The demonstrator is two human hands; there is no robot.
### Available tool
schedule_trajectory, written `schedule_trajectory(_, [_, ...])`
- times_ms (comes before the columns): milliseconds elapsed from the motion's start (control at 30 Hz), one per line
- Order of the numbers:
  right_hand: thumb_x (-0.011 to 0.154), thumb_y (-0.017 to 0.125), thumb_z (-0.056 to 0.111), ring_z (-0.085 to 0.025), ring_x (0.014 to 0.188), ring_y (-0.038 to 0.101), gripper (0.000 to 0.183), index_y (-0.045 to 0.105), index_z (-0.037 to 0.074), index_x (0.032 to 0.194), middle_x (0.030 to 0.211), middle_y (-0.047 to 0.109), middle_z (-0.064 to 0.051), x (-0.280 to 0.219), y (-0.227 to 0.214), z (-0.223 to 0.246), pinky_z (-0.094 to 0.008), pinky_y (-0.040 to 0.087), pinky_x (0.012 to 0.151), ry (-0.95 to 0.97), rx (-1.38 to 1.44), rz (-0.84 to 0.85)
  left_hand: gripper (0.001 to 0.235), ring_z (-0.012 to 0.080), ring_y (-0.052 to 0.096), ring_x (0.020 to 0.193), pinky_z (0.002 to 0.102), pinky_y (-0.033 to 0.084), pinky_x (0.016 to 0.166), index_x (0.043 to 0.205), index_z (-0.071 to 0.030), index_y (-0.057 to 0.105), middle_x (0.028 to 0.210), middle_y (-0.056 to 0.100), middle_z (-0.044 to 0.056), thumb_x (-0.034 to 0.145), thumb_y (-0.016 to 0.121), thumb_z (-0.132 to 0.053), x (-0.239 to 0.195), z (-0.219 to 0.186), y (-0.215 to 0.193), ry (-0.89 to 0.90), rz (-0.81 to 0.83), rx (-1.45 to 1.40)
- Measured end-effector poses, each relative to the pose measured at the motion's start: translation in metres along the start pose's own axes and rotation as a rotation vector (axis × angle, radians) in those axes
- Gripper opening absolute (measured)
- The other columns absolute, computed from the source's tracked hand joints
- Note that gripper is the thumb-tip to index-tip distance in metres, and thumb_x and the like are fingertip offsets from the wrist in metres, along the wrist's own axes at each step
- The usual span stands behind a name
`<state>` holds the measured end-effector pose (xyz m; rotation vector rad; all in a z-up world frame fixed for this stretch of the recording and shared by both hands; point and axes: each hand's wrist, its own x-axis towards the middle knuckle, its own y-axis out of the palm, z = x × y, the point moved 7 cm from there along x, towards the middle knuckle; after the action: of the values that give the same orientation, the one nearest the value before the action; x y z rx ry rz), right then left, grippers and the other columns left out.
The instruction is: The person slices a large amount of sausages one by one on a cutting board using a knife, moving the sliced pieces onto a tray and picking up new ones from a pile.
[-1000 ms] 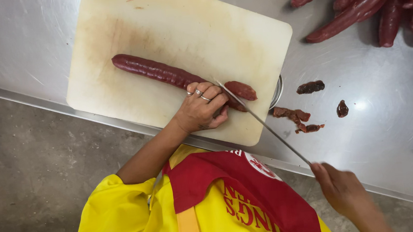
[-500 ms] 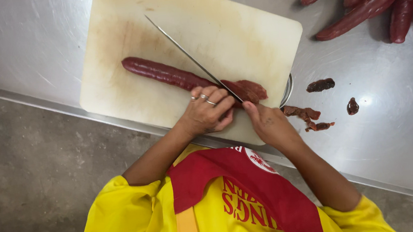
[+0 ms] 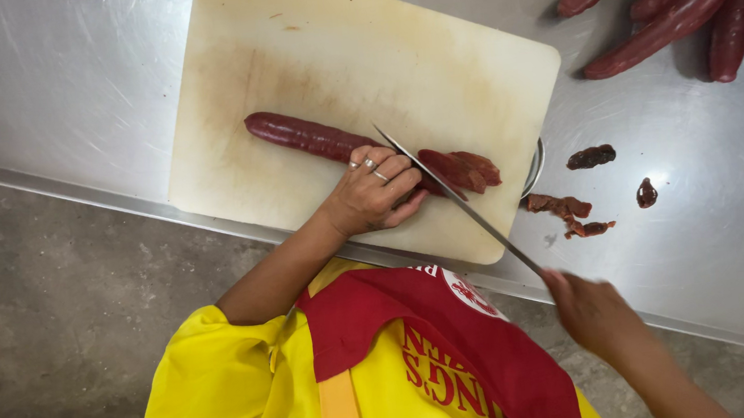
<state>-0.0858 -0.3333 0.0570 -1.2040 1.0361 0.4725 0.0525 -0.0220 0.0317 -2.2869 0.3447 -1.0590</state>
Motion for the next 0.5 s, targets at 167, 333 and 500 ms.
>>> schedule_trajectory(167, [0.108, 0.037, 0.04, -0.048, 0.075, 0.068, 0.051, 0.07, 0.001, 0.101, 0.082, 0.07, -0.031, 0.061, 0.003, 0.133, -0.055, 0.053, 0.073, -0.408, 0.163, -0.322, 0.028, 0.0225, 0.057, 0.102, 0.041, 0.04, 0.088, 0.104, -0.013, 0.067, 0.108, 0.06, 0.003, 0.084, 0.085, -0.021, -0.002, -0.003, -0.003, 0.011, 0.008, -0.011])
schedule_trajectory(333, [0.109, 0.032, 0.047, -0.044, 0.074, 0.069, 0.06, 0.068, 0.0, 0.099, 0.078, 0.07, -0.027, 0.064, 0.001, 0.115, -0.053, 0.052, 0.077, -0.237, 0.185, -0.139, 0.03, 0.0246, 0.058, 0.106, 0.042, 0.04, 0.089, 0.104, -0.013, 0.066, 0.111, 0.059, 0.005, 0.085, 0.085, -0.025, -0.005, 0.011, -0.028, 0.001, -0.008, 0.093])
schedule_trajectory(500, [0.105, 0.035, 0.048, -0.04, 0.065, 0.071, 0.053, 0.067, 0.006, 0.097, 0.068, 0.07, -0.02, -0.026, -0.005, 0.018, -0.051, 0.056, 0.067, -0.09, -0.006, -0.155, 0.031, 0.0237, 0.057, 0.106, 0.043, 0.04, 0.089, 0.103, -0.013, 0.066, 0.111, 0.06, 0.005, 0.084, 0.085, -0.028, -0.007, 0.024, -0.033, 0.018, 0.043, 0.075])
